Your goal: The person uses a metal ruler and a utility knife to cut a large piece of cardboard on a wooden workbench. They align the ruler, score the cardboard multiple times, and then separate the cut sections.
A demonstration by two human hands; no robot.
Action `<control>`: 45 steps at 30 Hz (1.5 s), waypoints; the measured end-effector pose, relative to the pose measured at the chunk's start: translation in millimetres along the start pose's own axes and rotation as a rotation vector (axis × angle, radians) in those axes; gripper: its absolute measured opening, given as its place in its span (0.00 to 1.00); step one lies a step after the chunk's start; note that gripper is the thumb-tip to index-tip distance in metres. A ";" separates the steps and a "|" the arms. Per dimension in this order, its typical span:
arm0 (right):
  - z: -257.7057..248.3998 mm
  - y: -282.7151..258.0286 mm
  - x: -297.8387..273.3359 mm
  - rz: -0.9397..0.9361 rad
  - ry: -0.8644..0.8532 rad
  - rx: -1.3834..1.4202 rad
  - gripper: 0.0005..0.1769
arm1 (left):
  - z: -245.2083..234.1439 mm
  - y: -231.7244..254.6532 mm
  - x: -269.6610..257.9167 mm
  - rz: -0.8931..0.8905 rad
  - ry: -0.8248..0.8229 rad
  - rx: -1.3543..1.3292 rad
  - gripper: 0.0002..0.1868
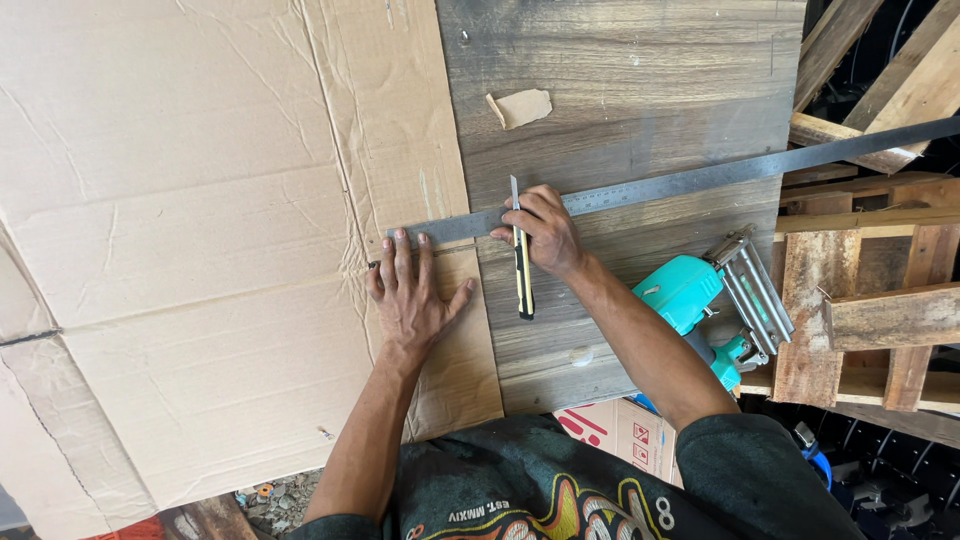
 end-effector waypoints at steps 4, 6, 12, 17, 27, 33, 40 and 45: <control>-2.0 -3.3 3.7 0.004 -0.010 0.010 0.11 | -0.1 1.1 -0.7 0.008 0.013 0.008 0.46; -2.0 -3.5 4.2 0.001 -0.010 -0.004 0.11 | 1.4 1.7 -1.4 0.009 0.013 0.045 0.46; -1.3 0.4 2.2 0.013 -0.006 0.026 0.12 | -7.0 5.8 4.3 0.025 -0.010 0.083 0.45; -3.9 3.3 14.8 0.148 -0.086 0.191 0.13 | -8.3 1.1 9.9 -0.013 -0.108 0.020 0.46; 5.0 -82.9 122.5 0.185 -0.378 0.597 0.19 | -9.4 -3.9 10.2 -0.027 -0.115 -0.033 0.44; 57.0 -64.3 125.2 0.520 -0.430 1.004 0.17 | -11.1 -4.9 10.0 -0.046 -0.117 -0.022 0.44; 116.3 -28.6 114.3 0.849 -0.454 1.190 0.12 | -5.5 -6.9 6.9 -0.052 -0.134 -0.060 0.45; 132.1 -22.8 114.1 0.987 -0.390 1.328 0.13 | -4.2 -7.1 4.8 -0.051 -0.104 -0.052 0.46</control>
Point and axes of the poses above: each hand's wrist, its own x-axis towards the middle knuckle, its own z-axis out of the palm, y = z × x, the point moved 10 cm from there along x, towards the middle knuckle, and after that the axes turned 1 degree about x, right-handed, at the moved point
